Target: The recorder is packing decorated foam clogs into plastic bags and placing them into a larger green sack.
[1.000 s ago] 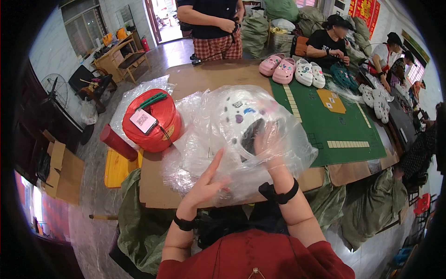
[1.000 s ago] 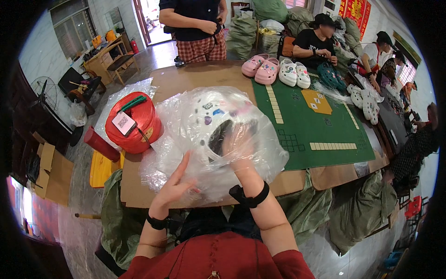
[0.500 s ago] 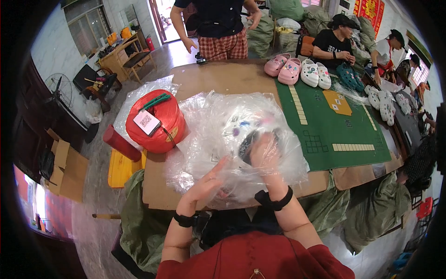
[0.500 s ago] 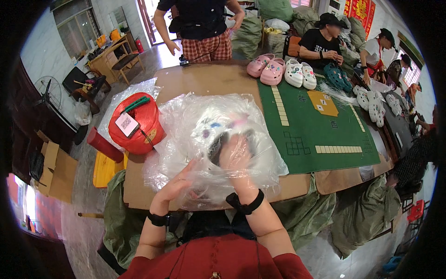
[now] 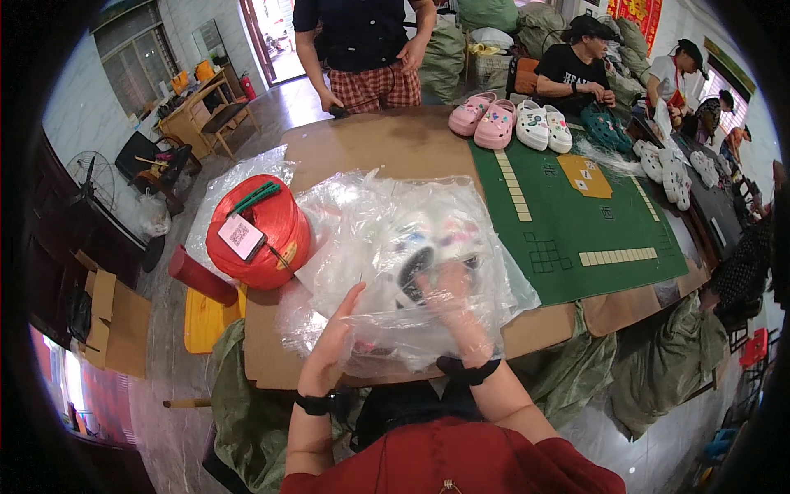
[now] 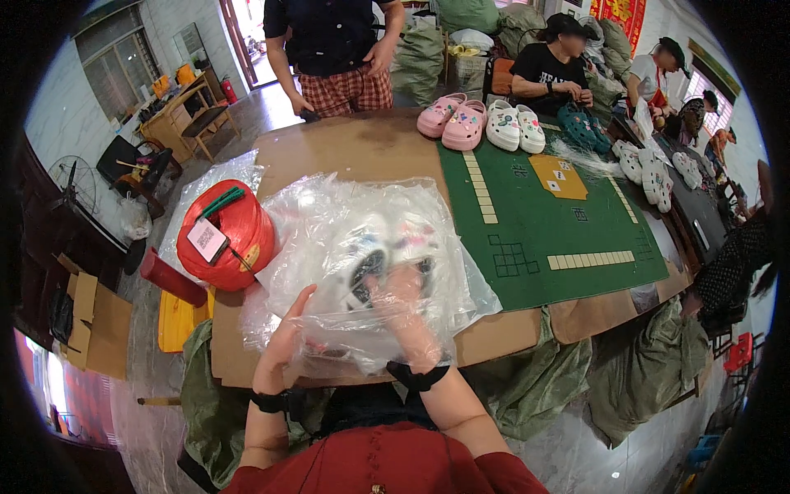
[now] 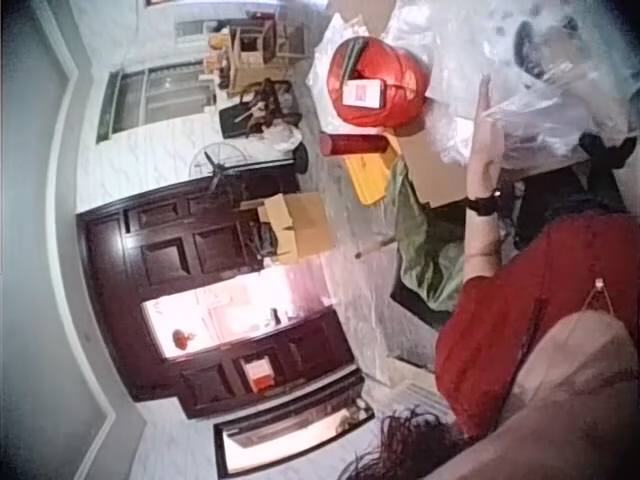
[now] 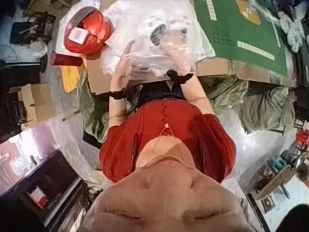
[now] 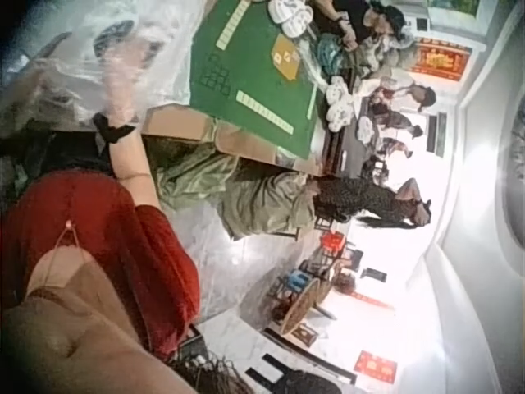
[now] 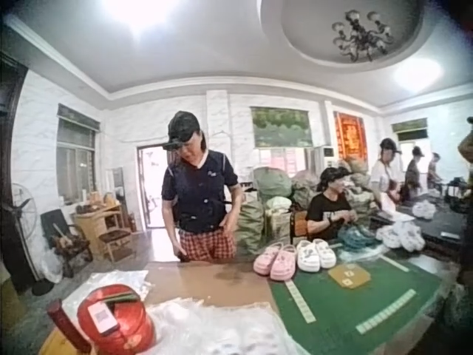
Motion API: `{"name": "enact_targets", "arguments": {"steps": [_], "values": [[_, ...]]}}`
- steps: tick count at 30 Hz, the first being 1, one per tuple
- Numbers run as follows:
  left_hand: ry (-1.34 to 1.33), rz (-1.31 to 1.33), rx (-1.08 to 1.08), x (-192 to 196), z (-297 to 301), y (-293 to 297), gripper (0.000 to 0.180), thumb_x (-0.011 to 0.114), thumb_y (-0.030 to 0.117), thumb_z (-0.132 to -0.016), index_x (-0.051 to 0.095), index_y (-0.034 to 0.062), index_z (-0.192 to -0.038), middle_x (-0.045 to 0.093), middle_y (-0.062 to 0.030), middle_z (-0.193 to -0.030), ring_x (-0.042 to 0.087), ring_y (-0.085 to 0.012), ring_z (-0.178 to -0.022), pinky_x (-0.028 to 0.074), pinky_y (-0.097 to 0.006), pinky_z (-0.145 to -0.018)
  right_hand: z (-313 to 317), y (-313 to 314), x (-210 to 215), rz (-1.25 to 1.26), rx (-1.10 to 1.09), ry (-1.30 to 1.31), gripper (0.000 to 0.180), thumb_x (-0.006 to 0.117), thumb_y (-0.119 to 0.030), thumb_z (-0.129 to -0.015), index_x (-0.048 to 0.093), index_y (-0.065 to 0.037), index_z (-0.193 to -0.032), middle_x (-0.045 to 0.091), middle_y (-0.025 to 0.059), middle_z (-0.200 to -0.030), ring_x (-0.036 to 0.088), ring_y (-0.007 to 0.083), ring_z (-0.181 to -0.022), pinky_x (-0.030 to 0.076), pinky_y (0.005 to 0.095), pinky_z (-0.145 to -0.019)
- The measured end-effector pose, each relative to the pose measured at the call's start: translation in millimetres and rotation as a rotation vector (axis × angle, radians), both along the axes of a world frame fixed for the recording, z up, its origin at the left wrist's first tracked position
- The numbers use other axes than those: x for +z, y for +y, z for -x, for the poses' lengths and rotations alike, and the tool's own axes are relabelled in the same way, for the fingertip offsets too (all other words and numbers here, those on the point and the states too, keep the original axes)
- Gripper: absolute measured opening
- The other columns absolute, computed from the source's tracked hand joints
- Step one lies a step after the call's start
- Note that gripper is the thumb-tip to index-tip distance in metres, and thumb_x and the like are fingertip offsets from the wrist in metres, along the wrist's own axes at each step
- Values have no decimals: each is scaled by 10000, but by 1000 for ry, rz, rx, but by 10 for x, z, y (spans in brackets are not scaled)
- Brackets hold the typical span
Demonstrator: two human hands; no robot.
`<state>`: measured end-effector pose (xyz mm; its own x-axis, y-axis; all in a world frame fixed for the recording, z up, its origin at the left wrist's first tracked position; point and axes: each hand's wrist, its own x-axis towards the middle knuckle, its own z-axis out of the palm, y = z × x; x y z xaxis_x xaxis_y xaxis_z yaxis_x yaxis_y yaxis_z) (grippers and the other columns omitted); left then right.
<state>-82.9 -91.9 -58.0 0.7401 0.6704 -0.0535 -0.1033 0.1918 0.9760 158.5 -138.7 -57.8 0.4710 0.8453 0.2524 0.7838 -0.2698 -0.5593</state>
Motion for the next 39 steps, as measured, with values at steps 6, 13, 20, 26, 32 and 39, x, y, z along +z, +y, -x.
{"name": "enact_targets", "arguments": {"steps": [6,13,20,26,32,39], "values": [[337,-405,293,134,174,-285,560,446,112,-927,340,24,-1470,436,-185,-1444,468,-248,-1289,470,-349,-953,12,-906,287,-133,386,-14,796,730,-274,-803,345,-4,-1446,335,293,-1463,276,467,-1378,233,528,-1130],[422,-333,-30,779,643,-492,632,611,27,-817,432,31,-1423,494,-148,-1381,517,-247,-1213,415,-348,-1009,-854,-1919,683,242,940,889,252,643,-114,-907,655,-15,-1138,711,111,-1006,695,231,-909,541,321,-776],[323,-328,386,931,400,-114,558,692,240,-864,510,40,-1352,638,-49,-1081,607,-130,-893,502,-284,-768,-1245,-1437,350,-125,106,920,299,556,-260,-972,639,5,-1083,653,22,-878,584,82,-731,471,218,-628],[948,-480,104,342,-379,462,876,529,617,-886,370,-52,-1429,580,-230,-1282,571,-315,-1183,421,-346,-1011,-1198,-405,179,255,50,754,546,645,-402,-901,572,38,-1216,648,110,-1019,607,162,-912,493,269,-720],[723,-430,-56,243,-760,287,1166,746,509,-781,49,-101,-1489,459,-327,-1373,464,-361,-1300,348,-340,-1082,-1358,-258,-91,128,269,828,679,708,-385,-855,496,49,-1333,639,144,-1071,595,214,-989,461,311,-872],[330,-116,406,143,-690,287,987,760,208,-829,95,-37,-1515,400,-243,-1434,482,-246,-1260,424,-332,-1011,-1031,-486,654,-266,395,1915,618,651,-245,-899,418,42,-1395,510,158,-1345,498,211,-1232,399,319,-1024]]}}
